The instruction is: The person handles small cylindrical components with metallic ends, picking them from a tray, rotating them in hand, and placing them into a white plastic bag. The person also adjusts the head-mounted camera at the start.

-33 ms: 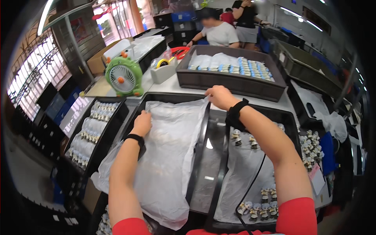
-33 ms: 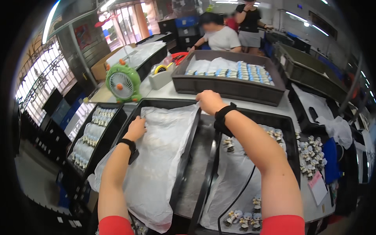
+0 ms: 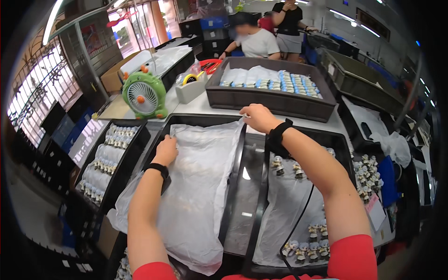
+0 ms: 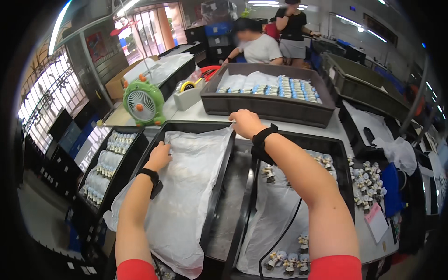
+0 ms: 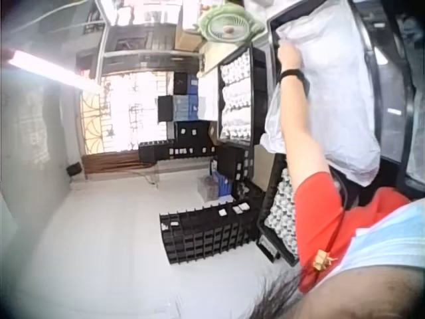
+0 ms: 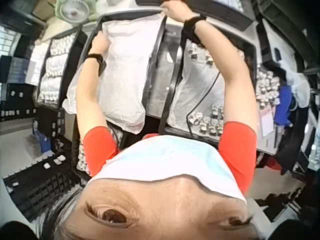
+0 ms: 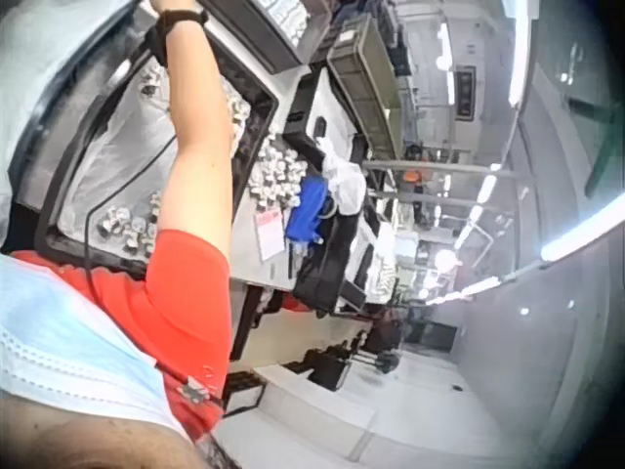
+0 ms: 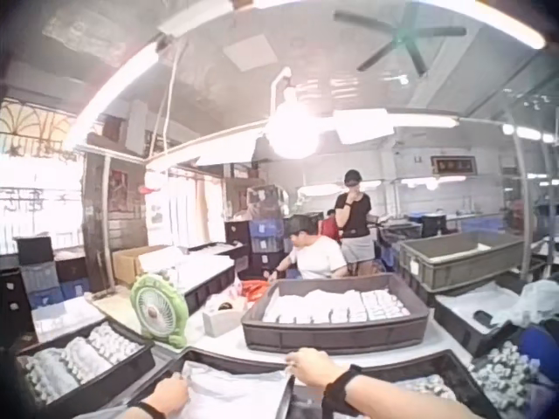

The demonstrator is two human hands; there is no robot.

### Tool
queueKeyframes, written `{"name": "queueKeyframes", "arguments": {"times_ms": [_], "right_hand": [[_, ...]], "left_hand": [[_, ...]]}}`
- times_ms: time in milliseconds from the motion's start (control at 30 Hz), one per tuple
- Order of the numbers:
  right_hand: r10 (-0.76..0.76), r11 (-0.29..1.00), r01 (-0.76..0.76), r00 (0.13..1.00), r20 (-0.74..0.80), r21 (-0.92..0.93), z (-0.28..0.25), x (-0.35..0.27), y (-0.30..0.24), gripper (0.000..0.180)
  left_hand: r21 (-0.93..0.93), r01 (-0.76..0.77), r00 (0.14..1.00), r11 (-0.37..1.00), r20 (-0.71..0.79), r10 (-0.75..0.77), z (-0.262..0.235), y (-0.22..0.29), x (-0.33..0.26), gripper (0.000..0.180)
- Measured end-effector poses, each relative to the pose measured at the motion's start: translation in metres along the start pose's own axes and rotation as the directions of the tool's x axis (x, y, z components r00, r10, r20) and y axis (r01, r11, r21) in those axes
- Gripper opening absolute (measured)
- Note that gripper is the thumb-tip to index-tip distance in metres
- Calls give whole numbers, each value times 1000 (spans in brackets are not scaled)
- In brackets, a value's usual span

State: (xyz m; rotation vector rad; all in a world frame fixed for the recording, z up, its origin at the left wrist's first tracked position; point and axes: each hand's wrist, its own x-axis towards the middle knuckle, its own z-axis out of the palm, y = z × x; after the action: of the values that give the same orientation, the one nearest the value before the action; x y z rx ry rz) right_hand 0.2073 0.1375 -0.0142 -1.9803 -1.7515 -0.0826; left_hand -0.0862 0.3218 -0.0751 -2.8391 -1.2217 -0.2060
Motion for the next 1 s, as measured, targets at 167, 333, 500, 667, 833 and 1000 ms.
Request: {"name": "queueKeyframes", "arguments": {"times_ms": [167,333,500,667,833,1000], "right_hand": [[20,999,-19,1000,-3,34,-52,-26,-6,30],[-3,978,-4,999,33,211,-91,-65,-23,27],[77,819,-84,996,36,568,-128,-123,-46,30],[195,558,-260,964,179,788,-119,-181,-13,29],[201,647,-298,955,219,702,-89,-212,9,31],[173,934,-192,981,91,301,-64,-222,17,35]], "left_hand": [[-79,-56,996,995,-80,49,-35,21,0,37],[-111,-169,982,979,-101,158,-89,61,-30,37],[-189,-398,914,898,-160,372,-132,117,-86,33],[-542,-585,797,603,-246,552,-159,191,-146,33],[-692,-573,739,439,-206,641,-165,246,-195,32],[-976,-77,763,202,72,643,-130,265,-193,32]]}}
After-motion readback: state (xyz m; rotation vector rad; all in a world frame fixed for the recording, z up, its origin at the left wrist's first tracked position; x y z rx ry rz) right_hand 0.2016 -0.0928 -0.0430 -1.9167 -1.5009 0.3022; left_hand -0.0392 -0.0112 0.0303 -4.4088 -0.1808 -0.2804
